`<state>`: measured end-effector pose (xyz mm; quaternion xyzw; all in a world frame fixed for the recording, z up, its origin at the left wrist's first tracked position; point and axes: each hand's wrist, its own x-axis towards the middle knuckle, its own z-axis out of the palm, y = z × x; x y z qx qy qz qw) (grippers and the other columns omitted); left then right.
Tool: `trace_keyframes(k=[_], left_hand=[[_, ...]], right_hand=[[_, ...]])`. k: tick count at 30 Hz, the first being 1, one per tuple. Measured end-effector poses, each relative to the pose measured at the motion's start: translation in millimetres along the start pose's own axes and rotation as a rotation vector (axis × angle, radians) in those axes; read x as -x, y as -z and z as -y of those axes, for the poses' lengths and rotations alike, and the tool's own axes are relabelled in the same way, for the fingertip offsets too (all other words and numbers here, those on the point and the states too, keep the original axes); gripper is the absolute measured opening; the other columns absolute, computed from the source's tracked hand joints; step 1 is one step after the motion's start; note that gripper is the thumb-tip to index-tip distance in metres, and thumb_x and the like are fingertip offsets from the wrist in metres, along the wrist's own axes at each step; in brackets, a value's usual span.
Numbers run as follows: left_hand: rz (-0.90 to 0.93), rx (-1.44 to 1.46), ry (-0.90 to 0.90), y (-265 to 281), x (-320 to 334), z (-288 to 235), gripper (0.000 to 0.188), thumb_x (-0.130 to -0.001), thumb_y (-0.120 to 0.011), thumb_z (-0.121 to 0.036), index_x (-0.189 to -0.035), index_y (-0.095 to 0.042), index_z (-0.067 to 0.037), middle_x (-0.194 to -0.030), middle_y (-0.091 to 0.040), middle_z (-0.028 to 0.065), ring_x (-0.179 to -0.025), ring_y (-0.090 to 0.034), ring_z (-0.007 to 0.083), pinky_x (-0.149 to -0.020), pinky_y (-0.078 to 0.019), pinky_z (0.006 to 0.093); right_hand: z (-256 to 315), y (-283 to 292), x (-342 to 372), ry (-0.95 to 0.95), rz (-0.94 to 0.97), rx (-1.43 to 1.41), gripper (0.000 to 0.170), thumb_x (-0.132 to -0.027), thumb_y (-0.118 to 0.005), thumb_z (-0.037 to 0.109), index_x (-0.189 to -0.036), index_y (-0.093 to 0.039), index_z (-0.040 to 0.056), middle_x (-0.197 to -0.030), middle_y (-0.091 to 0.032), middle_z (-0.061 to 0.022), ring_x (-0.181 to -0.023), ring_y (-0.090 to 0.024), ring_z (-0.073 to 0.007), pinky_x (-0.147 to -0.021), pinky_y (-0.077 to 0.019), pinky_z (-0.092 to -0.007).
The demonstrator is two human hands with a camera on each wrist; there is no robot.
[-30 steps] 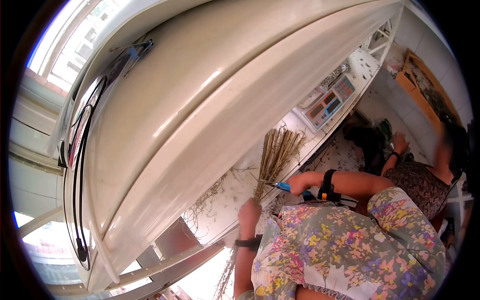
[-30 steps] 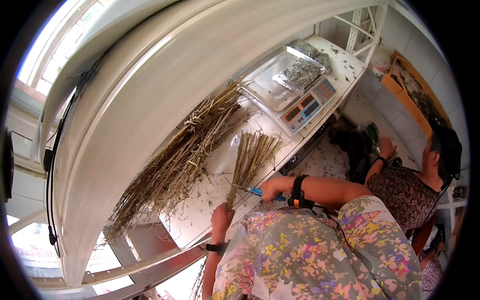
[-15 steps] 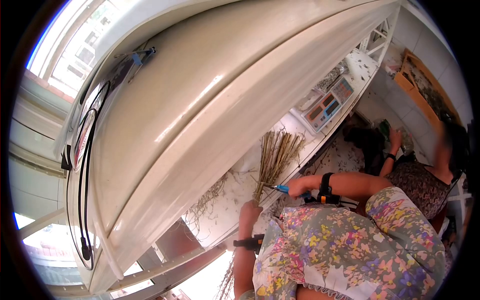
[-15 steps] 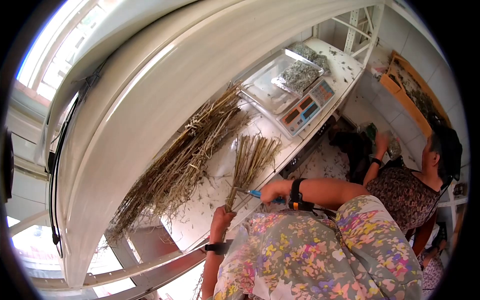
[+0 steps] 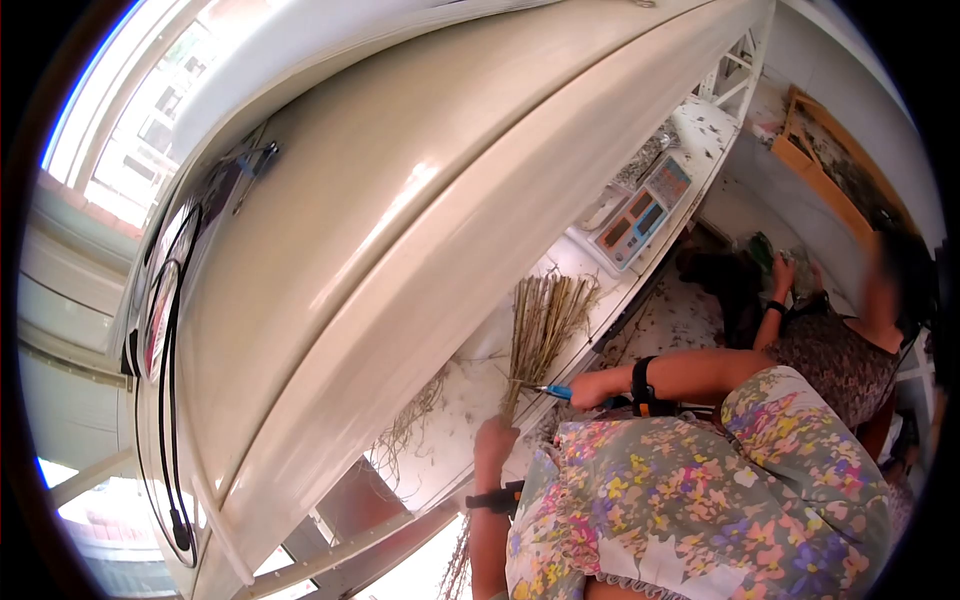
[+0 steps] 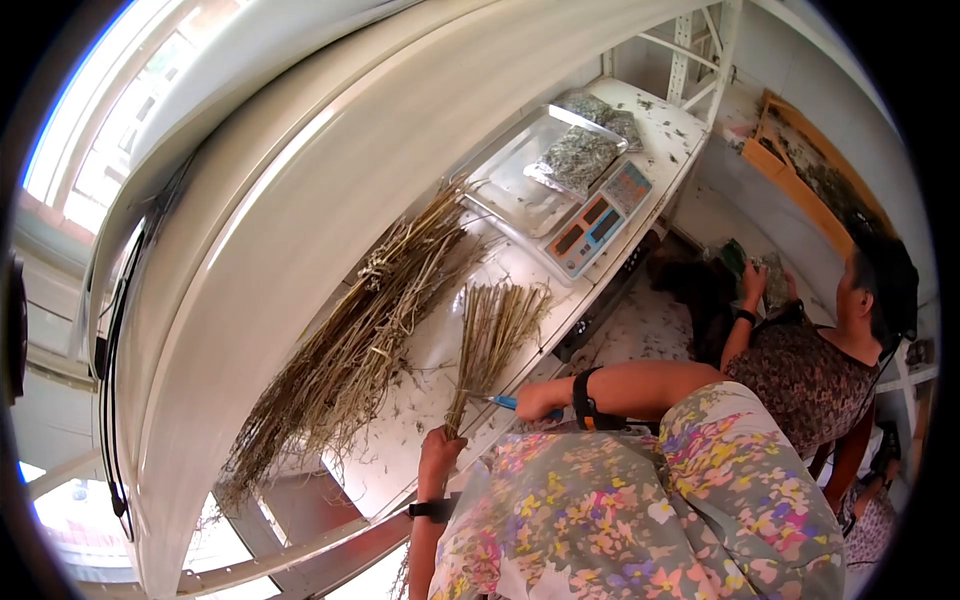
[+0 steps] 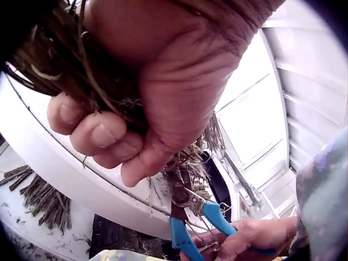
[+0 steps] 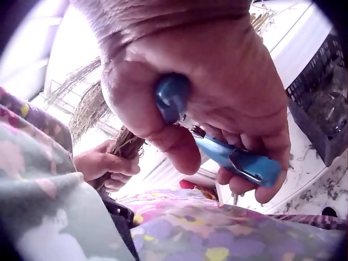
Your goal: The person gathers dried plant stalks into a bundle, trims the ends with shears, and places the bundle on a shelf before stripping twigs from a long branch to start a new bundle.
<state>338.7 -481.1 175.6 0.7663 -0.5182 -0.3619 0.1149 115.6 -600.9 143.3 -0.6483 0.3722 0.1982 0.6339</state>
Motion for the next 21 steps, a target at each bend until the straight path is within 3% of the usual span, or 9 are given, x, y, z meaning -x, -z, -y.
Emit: trace_keyframes(k=[6,9,12,15,18,21], left_hand=[[-0.012,-0.075,0.049,7,3,-2,0.026,-0.070,-0.061,-0.023,-0.091,-0.063,-0.009,-0.090,-0.063,0.0175,-0.088,-0.058,0.0369,-0.074,-0.0463,0.0460],[-0.021,-0.132,0.054,8,6,-7,0.025,-0.071,-0.058,-0.024,-0.091,-0.063,-0.009,-0.091,-0.063,0.0169,-0.089,-0.058,0.0367,-0.074,-0.0464,0.0464],[-0.026,-0.204,0.070,15,10,-18,0.023,-0.074,-0.055,-0.023,-0.091,-0.063,-0.010,-0.091,-0.063,0.0162,-0.088,-0.059,0.0368,-0.075,-0.0466,0.0473],[-0.080,-0.283,0.078,20,17,-37,0.020,-0.076,-0.052,-0.020,-0.088,-0.063,-0.010,-0.087,-0.063,0.0161,-0.085,-0.059,0.0374,-0.072,-0.0471,0.0480],[-0.155,-0.368,0.050,24,17,-37,0.017,-0.073,-0.054,-0.018,-0.083,-0.061,-0.006,-0.080,-0.063,0.0184,-0.079,-0.060,0.0387,-0.069,-0.0476,0.0483],[-0.207,-0.464,0.020,24,13,-41,0.013,-0.073,-0.054,-0.016,-0.079,-0.059,-0.005,-0.076,-0.063,0.0189,-0.074,-0.061,0.0381,-0.065,-0.0482,0.0477]], right_hand=[[-21,-6,-35,0.274,0.008,0.677,0.023,-0.073,-0.061,0.016,-0.063,-0.059,-0.0047,-0.065,-0.059,-0.0177,-0.056,-0.055,-0.0322,-0.053,-0.0405,-0.0459],[-35,-11,-56,0.476,0.002,0.966,0.024,-0.080,-0.049,0.010,-0.056,-0.045,0.0071,-0.052,-0.036,-0.0078,-0.042,-0.029,-0.0205,-0.041,-0.0242,-0.0397],[-21,-14,-40,0.007,-0.118,0.368,0.021,-0.068,-0.055,0.016,-0.065,-0.058,-0.0043,-0.074,-0.060,-0.0232,-0.067,-0.057,-0.0390,-0.061,-0.0417,-0.0499],[-30,-11,-39,0.188,-0.164,0.446,0.021,-0.067,-0.053,0.016,-0.066,-0.058,-0.0043,-0.074,-0.059,-0.0252,-0.066,-0.056,-0.0414,-0.060,-0.0422,-0.0500],[-31,-11,-39,0.117,-0.167,0.399,0.022,-0.065,-0.053,0.015,-0.068,-0.058,-0.0053,-0.072,-0.059,-0.0260,-0.065,-0.056,-0.0426,-0.059,-0.0429,-0.0498],[-27,-18,-27,0.164,-0.333,0.340,0.023,-0.068,-0.052,0.013,-0.069,-0.061,-0.0079,-0.068,-0.059,-0.0248,-0.059,-0.059,-0.0362,-0.054,-0.0455,-0.0475]])
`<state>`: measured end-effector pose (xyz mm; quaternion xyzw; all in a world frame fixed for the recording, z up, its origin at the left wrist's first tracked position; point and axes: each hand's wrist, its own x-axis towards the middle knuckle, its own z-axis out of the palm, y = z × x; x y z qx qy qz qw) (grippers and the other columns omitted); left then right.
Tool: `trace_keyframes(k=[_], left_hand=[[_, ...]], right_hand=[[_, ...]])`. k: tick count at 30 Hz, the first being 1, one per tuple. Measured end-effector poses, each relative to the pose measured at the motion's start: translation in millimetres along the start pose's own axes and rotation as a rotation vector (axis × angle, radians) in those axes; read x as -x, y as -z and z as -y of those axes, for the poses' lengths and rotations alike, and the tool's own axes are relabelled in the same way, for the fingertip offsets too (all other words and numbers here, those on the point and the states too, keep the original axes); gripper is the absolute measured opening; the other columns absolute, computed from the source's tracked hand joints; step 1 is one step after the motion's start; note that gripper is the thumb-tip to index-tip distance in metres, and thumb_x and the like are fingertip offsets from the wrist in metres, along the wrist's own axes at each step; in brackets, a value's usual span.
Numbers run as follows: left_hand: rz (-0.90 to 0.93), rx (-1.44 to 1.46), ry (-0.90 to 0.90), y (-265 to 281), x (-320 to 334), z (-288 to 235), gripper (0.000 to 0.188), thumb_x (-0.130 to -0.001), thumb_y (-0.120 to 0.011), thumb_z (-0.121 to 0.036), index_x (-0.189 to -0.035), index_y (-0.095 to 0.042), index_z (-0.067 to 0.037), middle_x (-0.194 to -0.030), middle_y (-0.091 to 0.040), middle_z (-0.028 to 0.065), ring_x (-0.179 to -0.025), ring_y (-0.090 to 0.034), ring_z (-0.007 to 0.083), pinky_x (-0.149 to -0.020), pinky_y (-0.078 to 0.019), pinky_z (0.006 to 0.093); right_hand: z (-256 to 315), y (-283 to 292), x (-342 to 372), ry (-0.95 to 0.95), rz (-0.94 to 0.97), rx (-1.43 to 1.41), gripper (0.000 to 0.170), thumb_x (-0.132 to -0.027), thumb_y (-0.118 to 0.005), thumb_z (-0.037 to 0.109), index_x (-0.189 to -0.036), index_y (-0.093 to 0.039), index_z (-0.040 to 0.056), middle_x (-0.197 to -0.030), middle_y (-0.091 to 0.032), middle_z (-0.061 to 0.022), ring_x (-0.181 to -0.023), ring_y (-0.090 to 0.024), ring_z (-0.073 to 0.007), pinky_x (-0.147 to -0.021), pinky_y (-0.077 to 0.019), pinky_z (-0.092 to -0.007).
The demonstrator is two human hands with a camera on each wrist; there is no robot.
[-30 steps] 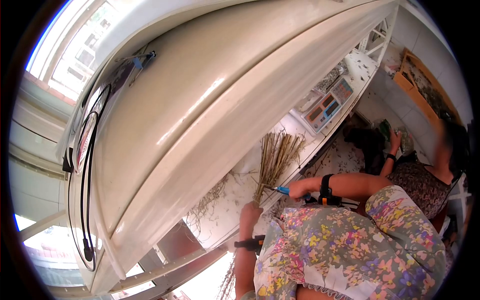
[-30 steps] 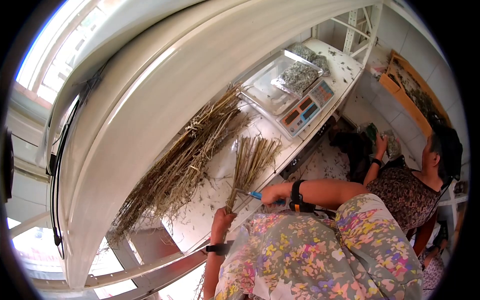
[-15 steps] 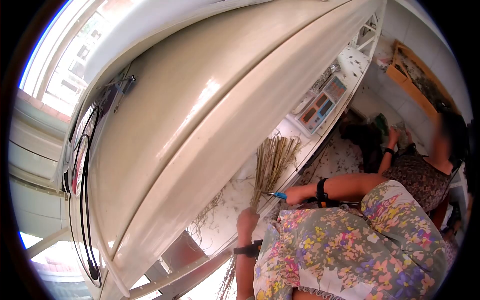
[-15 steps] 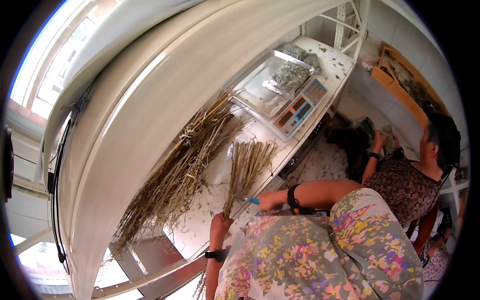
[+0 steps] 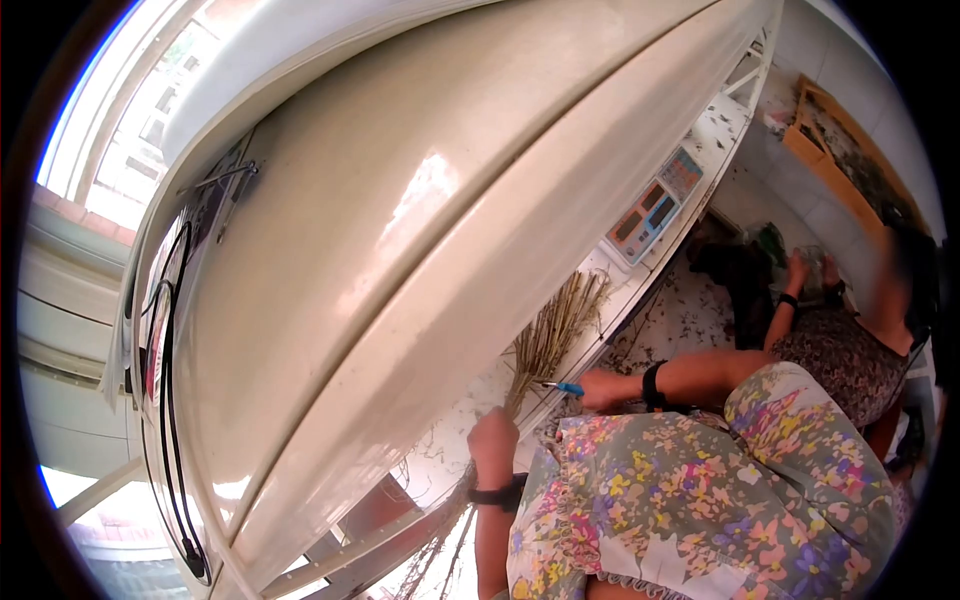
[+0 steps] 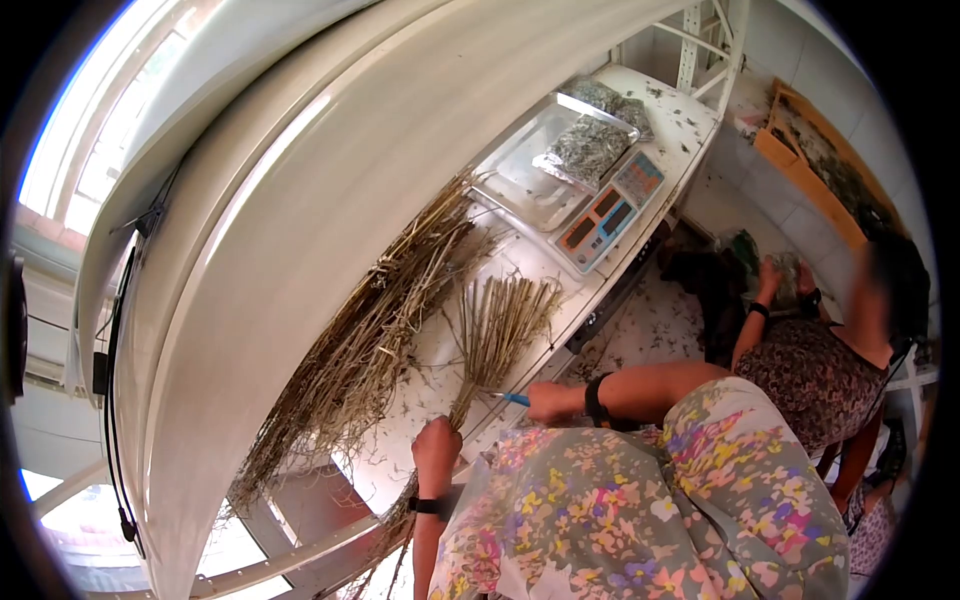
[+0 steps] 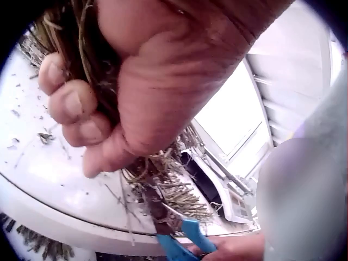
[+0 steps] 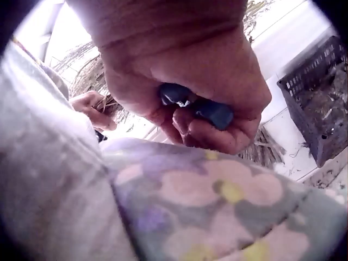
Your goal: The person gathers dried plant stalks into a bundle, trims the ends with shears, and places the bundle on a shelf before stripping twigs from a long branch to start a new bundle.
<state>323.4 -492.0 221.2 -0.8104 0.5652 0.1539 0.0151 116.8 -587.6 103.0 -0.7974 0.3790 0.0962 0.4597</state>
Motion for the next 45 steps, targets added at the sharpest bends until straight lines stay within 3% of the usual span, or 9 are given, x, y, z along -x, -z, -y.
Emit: trace_keyframes(k=[3,6,12,21,27,30,36,42,45], left_hand=[[-0.099,-0.083,-0.070,-6,0,-1,0.011,-0.076,-0.050,-0.013,-0.074,-0.059,-0.006,-0.069,-0.063,0.0168,-0.065,-0.062,0.0353,-0.056,-0.0484,0.0446],[-0.144,-0.110,-0.089,-13,-1,0,0.012,-0.078,-0.049,-0.012,-0.074,-0.058,-0.007,-0.065,-0.062,0.0156,-0.061,-0.063,0.0342,-0.052,-0.0482,0.0435],[-0.082,-0.005,0.038,-33,5,5,0.011,-0.077,-0.055,-0.017,-0.083,-0.055,-0.008,-0.070,-0.062,0.0173,-0.069,-0.061,0.0374,-0.059,-0.0475,0.0476],[-0.128,0.292,0.062,-48,22,16,0.018,-0.083,-0.053,-0.027,-0.085,-0.052,-0.009,-0.071,-0.062,0.0190,-0.069,-0.060,0.0408,-0.059,-0.0455,0.0509],[-0.221,0.279,0.112,-41,37,11,0.017,-0.083,-0.055,-0.025,-0.085,-0.051,-0.009,-0.070,-0.062,0.0184,-0.067,-0.060,0.0392,-0.058,-0.0450,0.0501],[-0.236,0.178,0.161,-34,43,3,0.015,-0.083,-0.055,-0.023,-0.085,-0.050,-0.009,-0.069,-0.062,0.0171,-0.065,-0.060,0.0379,-0.056,-0.0448,0.0493],[-0.291,0.039,0.125,-32,48,-13,0.010,-0.083,-0.053,-0.018,-0.084,-0.049,-0.008,-0.068,-0.061,0.0142,-0.061,-0.060,0.0370,-0.052,-0.0452,0.0475],[-0.200,0.076,0.151,-9,41,-41,0.016,-0.079,-0.057,-0.016,-0.088,-0.047,-0.007,-0.069,-0.061,0.0172,-0.068,-0.060,0.0387,-0.056,-0.0445,0.0495],[-0.270,0.128,0.135,-2,39,-51,0.013,-0.082,-0.053,-0.019,-0.086,-0.048,-0.008,-0.068,-0.061,0.0168,-0.065,-0.060,0.0391,-0.055,-0.0443,0.0492]], right_hand=[[10,9,9,-0.036,0.018,-0.060,0.027,-0.066,-0.053,0.013,-0.075,-0.063,-0.0093,-0.071,-0.061,-0.0263,-0.068,-0.063,-0.0367,-0.061,-0.0491,-0.0472],[1,2,0,-0.029,0.038,-0.091,0.022,-0.066,-0.054,0.013,-0.068,-0.061,-0.0086,-0.064,-0.059,-0.0219,-0.055,-0.059,-0.0348,-0.053,-0.0456,-0.0456],[16,24,17,-0.118,0.255,-0.404,0.027,-0.072,-0.060,0.015,-0.053,-0.049,0.0000,-0.052,-0.049,-0.0078,-0.041,-0.037,-0.0184,-0.042,-0.0312,-0.0361],[2,26,17,-0.109,0.367,-0.334,0.017,-0.070,-0.061,0.015,-0.066,-0.053,0.0001,-0.054,-0.051,-0.0085,-0.045,-0.043,-0.0190,-0.043,-0.0332,-0.0360],[12,32,39,0.016,0.192,-0.029,0.022,-0.064,-0.059,0.014,-0.081,-0.058,-0.0002,-0.066,-0.059,-0.0176,-0.057,-0.057,-0.0328,-0.052,-0.0402,-0.0449],[18,41,56,0.008,0.043,-0.022,0.026,-0.068,-0.063,0.018,-0.087,-0.053,0.0032,-0.072,-0.057,-0.0144,-0.067,-0.056,-0.0305,-0.059,-0.0418,-0.0430],[43,54,78,0.202,-0.306,-0.266,0.030,-0.072,-0.066,0.018,-0.093,-0.051,0.0019,-0.077,-0.059,-0.0138,-0.073,-0.059,-0.0271,-0.067,-0.0452,-0.0382],[68,43,66,0.341,-0.271,-0.553,0.037,-0.075,-0.070,0.017,-0.101,-0.049,0.0004,-0.088,-0.062,-0.0069,-0.078,-0.060,-0.0141,-0.069,-0.0484,-0.0318],[86,38,62,0.363,-0.316,-0.906,0.045,-0.070,-0.076,0.019,-0.100,-0.048,0.0006,-0.083,-0.060,-0.0068,-0.068,-0.060,-0.0181,-0.061,-0.0492,-0.0305]])
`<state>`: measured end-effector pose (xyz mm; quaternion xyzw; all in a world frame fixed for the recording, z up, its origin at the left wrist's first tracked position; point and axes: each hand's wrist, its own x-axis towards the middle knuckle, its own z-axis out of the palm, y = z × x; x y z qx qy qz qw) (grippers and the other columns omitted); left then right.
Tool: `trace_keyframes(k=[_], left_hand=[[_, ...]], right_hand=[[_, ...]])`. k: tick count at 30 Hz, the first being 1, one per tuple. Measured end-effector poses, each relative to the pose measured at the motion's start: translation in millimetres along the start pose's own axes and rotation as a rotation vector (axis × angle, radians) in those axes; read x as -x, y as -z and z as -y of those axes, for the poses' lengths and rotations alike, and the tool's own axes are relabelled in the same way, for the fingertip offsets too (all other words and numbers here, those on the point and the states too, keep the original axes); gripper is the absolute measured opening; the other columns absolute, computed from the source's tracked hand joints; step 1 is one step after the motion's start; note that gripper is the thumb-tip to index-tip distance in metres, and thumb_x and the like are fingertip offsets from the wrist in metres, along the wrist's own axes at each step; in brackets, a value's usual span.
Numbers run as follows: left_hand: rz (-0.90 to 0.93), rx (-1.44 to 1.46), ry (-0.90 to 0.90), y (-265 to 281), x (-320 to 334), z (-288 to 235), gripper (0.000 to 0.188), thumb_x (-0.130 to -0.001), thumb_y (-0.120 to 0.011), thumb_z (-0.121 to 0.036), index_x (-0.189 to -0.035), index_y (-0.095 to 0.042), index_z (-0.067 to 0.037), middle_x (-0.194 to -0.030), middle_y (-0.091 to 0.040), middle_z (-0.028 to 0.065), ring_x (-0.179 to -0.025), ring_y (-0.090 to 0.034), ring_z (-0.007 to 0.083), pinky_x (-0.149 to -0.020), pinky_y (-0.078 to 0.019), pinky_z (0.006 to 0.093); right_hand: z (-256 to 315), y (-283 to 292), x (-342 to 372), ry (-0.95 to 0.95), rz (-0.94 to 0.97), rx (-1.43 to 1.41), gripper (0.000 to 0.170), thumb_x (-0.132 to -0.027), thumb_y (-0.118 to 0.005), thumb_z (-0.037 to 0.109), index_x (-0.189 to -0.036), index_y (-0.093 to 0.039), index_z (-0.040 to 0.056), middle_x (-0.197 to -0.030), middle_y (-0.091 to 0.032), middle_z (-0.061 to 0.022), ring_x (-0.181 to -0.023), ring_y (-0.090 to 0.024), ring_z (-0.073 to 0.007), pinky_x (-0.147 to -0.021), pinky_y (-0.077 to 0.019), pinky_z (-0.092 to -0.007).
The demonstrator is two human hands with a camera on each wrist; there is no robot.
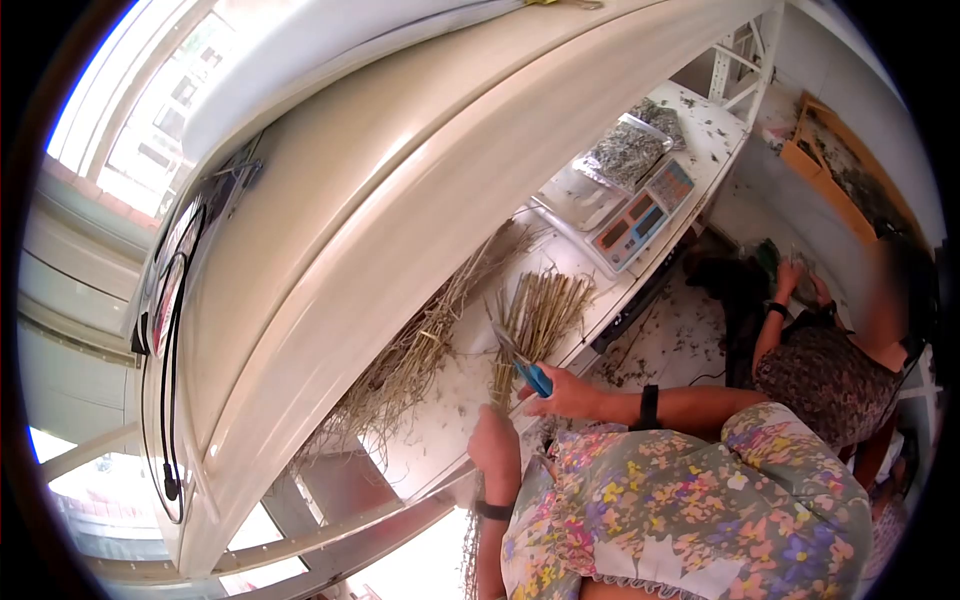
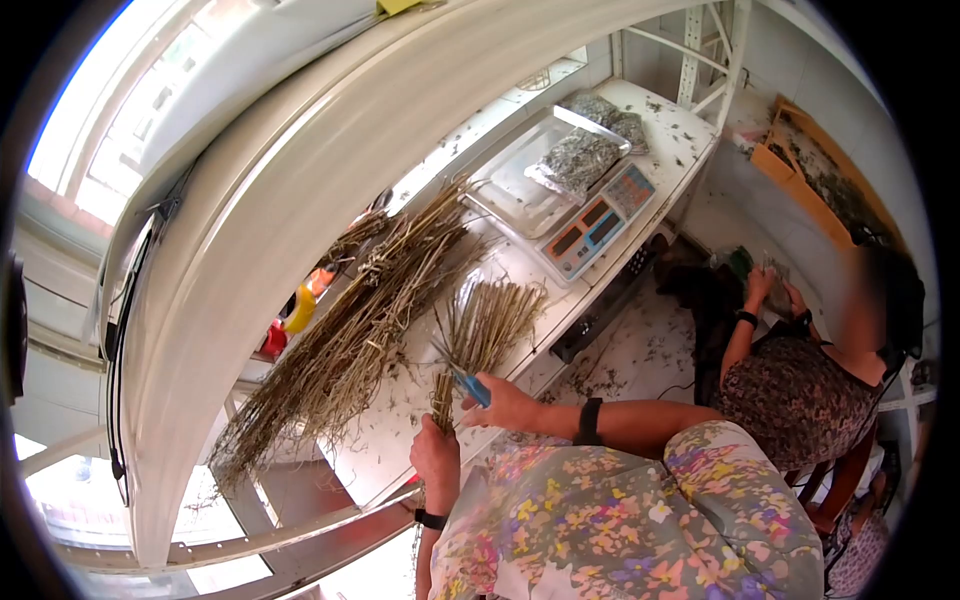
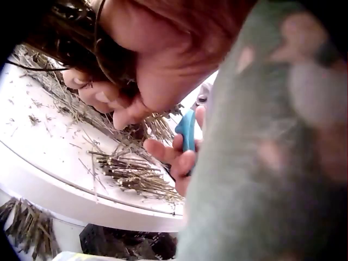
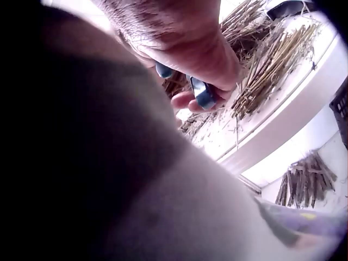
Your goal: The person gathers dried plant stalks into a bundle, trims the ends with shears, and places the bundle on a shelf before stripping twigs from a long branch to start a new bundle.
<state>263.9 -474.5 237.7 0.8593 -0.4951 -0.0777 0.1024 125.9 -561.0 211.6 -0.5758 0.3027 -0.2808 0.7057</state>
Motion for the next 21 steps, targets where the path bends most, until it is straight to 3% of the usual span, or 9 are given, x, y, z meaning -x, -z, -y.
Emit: trace_keyframes(k=[3,6,9,17,21], left_hand=[[-0.042,0.023,-0.060,-5,3,-2,0.014,-0.082,-0.054,-0.020,-0.087,-0.048,-0.008,-0.067,-0.061,0.0164,-0.065,-0.060,0.0385,-0.054,-0.0445,0.0490],[-0.043,0.017,-0.049,-8,4,-2,0.015,-0.081,-0.055,-0.020,-0.087,-0.048,-0.009,-0.069,-0.061,0.0161,-0.064,-0.060,0.0381,-0.054,-0.0446,0.0489],[0.003,0.069,-0.091,-7,4,-9,0.024,-0.077,-0.061,-0.016,-0.093,-0.046,-0.007,-0.068,-0.060,0.0169,-0.067,-0.059,0.0380,-0.055,-0.0435,0.0484],[0.143,0.142,-0.141,-9,3,-26,0.019,-0.083,-0.055,-0.017,-0.095,-0.045,-0.007,-0.075,-0.062,0.0184,-0.070,-0.059,0.0395,-0.059,-0.0439,0.0497],[0.126,0.205,-0.184,-11,4,-26,0.022,-0.084,-0.054,-0.017,-0.101,-0.047,-0.007,-0.074,-0.062,0.0180,-0.070,-0.060,0.0387,-0.058,-0.0439,0.0491]], right_hand=[[9,-5,-1,-0.107,-0.071,-0.230,0.041,-0.071,-0.076,0.015,-0.100,-0.048,0.0021,-0.081,-0.059,-0.0067,-0.064,-0.059,-0.0139,-0.056,-0.0483,-0.0287],[3,-2,-3,-0.061,-0.103,-0.352,0.036,-0.074,-0.073,0.013,-0.099,-0.049,0.0024,-0.077,-0.058,-0.0053,-0.061,-0.057,-0.0128,-0.052,-0.0465,-0.0280],[1,2,-3,-0.116,-0.049,-0.457,0.029,-0.075,-0.072,0.011,-0.095,-0.053,0.0031,-0.075,-0.059,-0.0042,-0.059,-0.057,-0.0119,-0.050,-0.0452,-0.0274],[20,8,3,-0.177,-0.002,-0.442,0.035,-0.072,-0.072,0.009,-0.103,-0.057,0.0065,-0.081,-0.062,-0.0022,-0.061,-0.057,-0.0112,-0.050,-0.0444,-0.0262],[11,2,2,-0.125,-0.130,-0.517,0.026,-0.072,-0.071,0.014,-0.095,-0.062,0.0060,-0.083,-0.065,-0.0030,-0.060,-0.058,-0.0080,-0.045,-0.0417,-0.0211]])
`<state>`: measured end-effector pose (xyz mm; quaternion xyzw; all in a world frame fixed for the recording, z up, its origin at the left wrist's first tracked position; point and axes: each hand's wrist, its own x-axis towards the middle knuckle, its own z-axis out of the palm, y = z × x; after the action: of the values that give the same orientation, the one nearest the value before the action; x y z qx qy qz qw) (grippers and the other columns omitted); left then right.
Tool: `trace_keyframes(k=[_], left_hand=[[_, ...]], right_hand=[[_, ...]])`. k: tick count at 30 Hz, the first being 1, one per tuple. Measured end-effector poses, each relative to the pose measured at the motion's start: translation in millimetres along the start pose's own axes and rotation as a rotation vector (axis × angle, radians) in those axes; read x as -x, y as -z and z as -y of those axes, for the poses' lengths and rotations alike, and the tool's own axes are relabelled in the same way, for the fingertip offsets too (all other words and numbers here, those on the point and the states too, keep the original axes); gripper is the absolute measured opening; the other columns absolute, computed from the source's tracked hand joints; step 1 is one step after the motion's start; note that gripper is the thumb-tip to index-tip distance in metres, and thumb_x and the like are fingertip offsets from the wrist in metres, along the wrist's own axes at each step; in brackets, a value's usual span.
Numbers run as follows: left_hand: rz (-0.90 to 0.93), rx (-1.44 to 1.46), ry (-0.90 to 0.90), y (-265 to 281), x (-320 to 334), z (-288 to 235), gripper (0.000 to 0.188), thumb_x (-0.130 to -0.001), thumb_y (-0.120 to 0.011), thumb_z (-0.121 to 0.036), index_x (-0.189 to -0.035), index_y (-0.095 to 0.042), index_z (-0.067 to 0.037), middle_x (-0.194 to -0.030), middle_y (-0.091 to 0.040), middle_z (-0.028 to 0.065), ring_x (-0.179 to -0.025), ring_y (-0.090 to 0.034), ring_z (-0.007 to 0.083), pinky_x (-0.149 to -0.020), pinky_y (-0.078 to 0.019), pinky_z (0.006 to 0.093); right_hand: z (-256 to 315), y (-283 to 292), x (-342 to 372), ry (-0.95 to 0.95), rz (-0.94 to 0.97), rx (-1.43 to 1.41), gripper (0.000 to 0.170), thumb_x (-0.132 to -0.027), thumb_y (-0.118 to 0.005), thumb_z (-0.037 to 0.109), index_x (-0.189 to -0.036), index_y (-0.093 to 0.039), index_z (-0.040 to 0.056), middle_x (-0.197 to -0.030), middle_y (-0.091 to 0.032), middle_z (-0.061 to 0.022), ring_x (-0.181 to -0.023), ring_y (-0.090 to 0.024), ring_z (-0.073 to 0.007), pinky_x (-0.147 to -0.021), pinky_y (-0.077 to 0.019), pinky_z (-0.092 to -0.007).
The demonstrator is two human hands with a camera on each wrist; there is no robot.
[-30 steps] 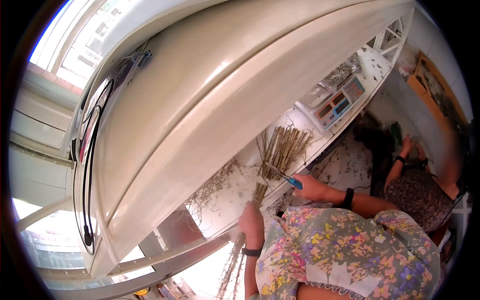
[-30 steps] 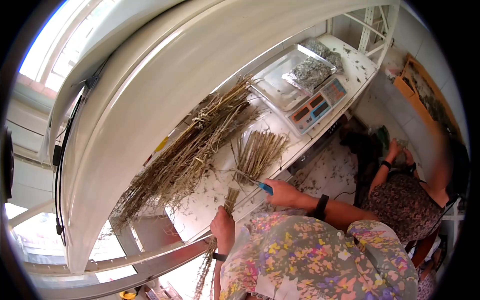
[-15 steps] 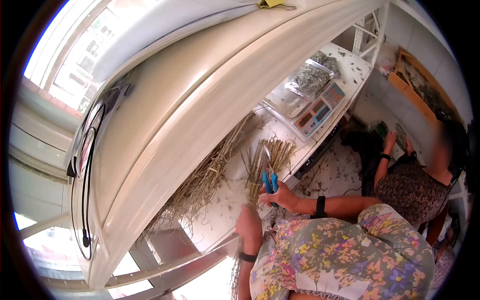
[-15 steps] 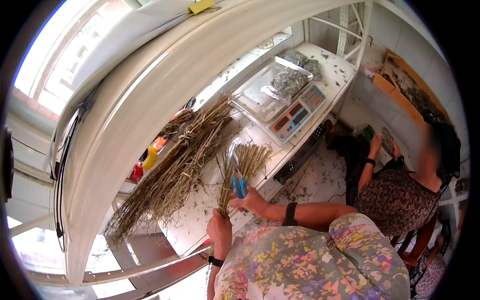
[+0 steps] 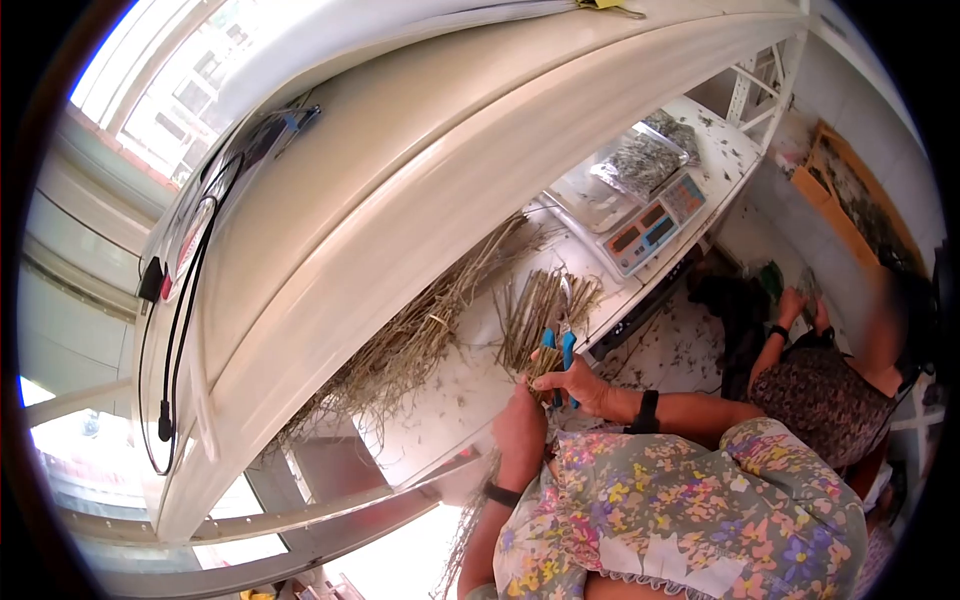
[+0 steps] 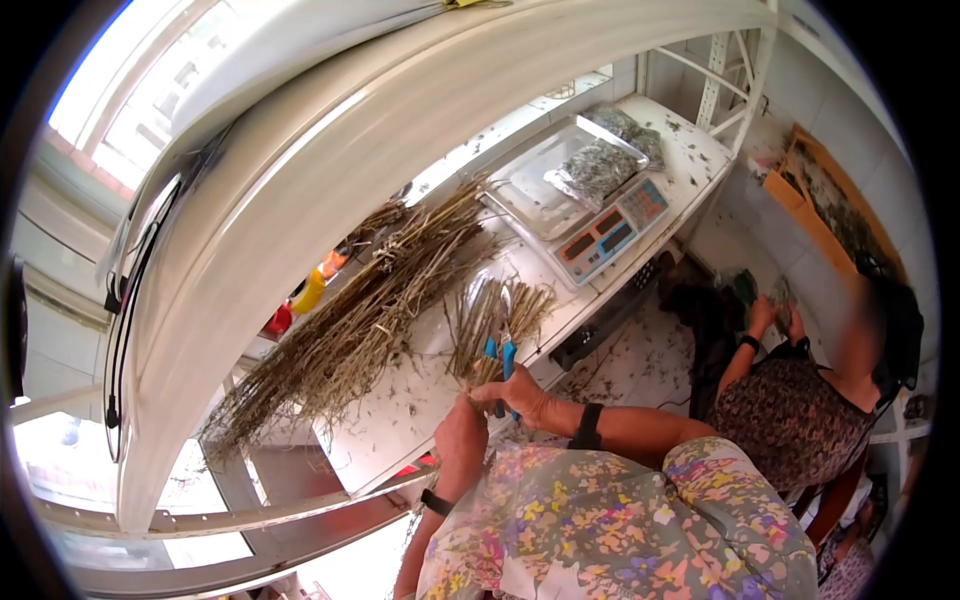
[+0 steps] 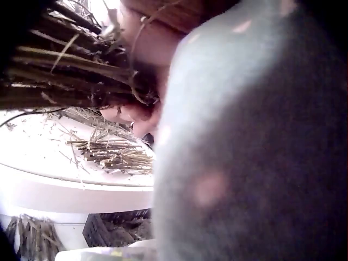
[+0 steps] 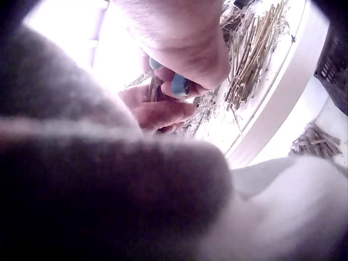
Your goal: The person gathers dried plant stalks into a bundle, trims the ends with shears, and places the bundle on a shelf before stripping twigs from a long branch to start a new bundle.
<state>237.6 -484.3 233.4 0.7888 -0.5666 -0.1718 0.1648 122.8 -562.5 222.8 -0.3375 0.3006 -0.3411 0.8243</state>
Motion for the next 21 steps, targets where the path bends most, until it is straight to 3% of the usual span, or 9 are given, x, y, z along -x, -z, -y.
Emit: trace_keyframes(k=[2,5,8,9,12,13,16,21], left_hand=[[-0.022,0.029,-0.019,-1,0,-1,0.023,-0.084,-0.055,-0.018,-0.103,-0.047,-0.007,-0.074,-0.061,0.0178,-0.069,-0.059,0.0385,-0.056,-0.0440,0.0485],[0.030,0.034,-0.027,3,0,-1,0.045,-0.079,-0.063,-0.023,-0.116,-0.044,-0.007,-0.087,-0.062,0.0170,-0.080,-0.059,0.0366,-0.067,-0.0442,0.0476],[0.013,0.010,-0.148,29,4,-15,0.081,-0.069,-0.074,-0.028,-0.133,-0.030,-0.004,-0.105,-0.057,0.0164,-0.097,-0.054,0.0344,-0.083,-0.0379,0.0481],[0.055,0.030,-0.172,31,4,-8,0.108,-0.060,-0.080,-0.033,-0.140,-0.016,0.000,-0.125,-0.045,0.0176,-0.119,-0.040,0.0335,-0.099,-0.0248,0.0501],[-0.129,-0.035,-0.168,42,16,13,0.109,-0.059,-0.079,-0.041,-0.141,-0.018,-0.003,-0.139,-0.033,0.0199,-0.130,-0.030,0.0326,-0.105,-0.0157,0.0564],[-0.077,-0.013,-0.065,48,21,23,0.113,-0.057,-0.079,-0.044,-0.141,-0.017,-0.001,-0.145,-0.024,0.0197,-0.135,-0.021,0.0309,-0.108,-0.0088,0.0548],[-0.128,-0.071,0.003,67,45,39,0.120,-0.052,-0.083,-0.043,-0.140,-0.014,0.001,-0.143,-0.025,0.0200,-0.135,-0.020,0.0335,-0.109,-0.0083,0.0522],[-0.253,-0.224,0.004,70,63,46,0.123,-0.050,-0.083,-0.047,-0.139,-0.014,0.002,-0.144,-0.023,0.0196,-0.137,-0.013,0.0349,-0.109,-0.0044,0.0527]], right_hand=[[-3,0,-3,-0.011,-0.040,-0.007,0.021,-0.073,-0.070,0.013,-0.091,-0.062,0.0059,-0.080,-0.065,-0.0033,-0.061,-0.058,-0.0087,-0.048,-0.0433,-0.0220],[0,5,-5,-0.096,-0.059,0.131,0.018,-0.074,-0.068,0.012,-0.089,-0.062,0.0045,-0.076,-0.063,-0.0029,-0.061,-0.057,-0.0093,-0.050,-0.0448,-0.0230],[7,6,-8,-0.024,-0.076,0.104,0.024,-0.072,-0.069,0.009,-0.094,-0.060,0.0036,-0.077,-0.063,-0.0025,-0.062,-0.058,-0.0120,-0.055,-0.0477,-0.0260],[6,8,-13,0.045,-0.068,0.037,0.024,-0.073,-0.069,0.011,-0.094,-0.063,0.0034,-0.079,-0.065,-0.0031,-0.061,-0.058,-0.0114,-0.053,-0.0472,-0.0254],[14,30,-22,0.074,-0.149,-0.028,0.023,-0.074,-0.069,0.013,-0.095,-0.065,0.0032,-0.085,-0.067,-0.0053,-0.062,-0.059,-0.0110,-0.052,-0.0469,-0.0255],[14,40,-27,0.103,-0.140,-0.046,0.022,-0.076,-0.069,0.015,-0.093,-0.067,0.0025,-0.091,-0.068,-0.0070,-0.062,-0.059,-0.0110,-0.052,-0.0477,-0.0264],[20,62,-31,0.145,-0.189,-0.258,0.019,-0.077,-0.069,0.015,-0.092,-0.067,0.0030,-0.091,-0.067,-0.0049,-0.062,-0.057,-0.0119,-0.054,-0.0507,-0.0305],[24,81,-27,0.208,-0.178,-0.269,0.014,-0.080,-0.066,0.015,-0.088,-0.066,0.0041,-0.087,-0.064,-0.0052,-0.065,-0.054,-0.0150,-0.062,-0.0540,-0.0365]])
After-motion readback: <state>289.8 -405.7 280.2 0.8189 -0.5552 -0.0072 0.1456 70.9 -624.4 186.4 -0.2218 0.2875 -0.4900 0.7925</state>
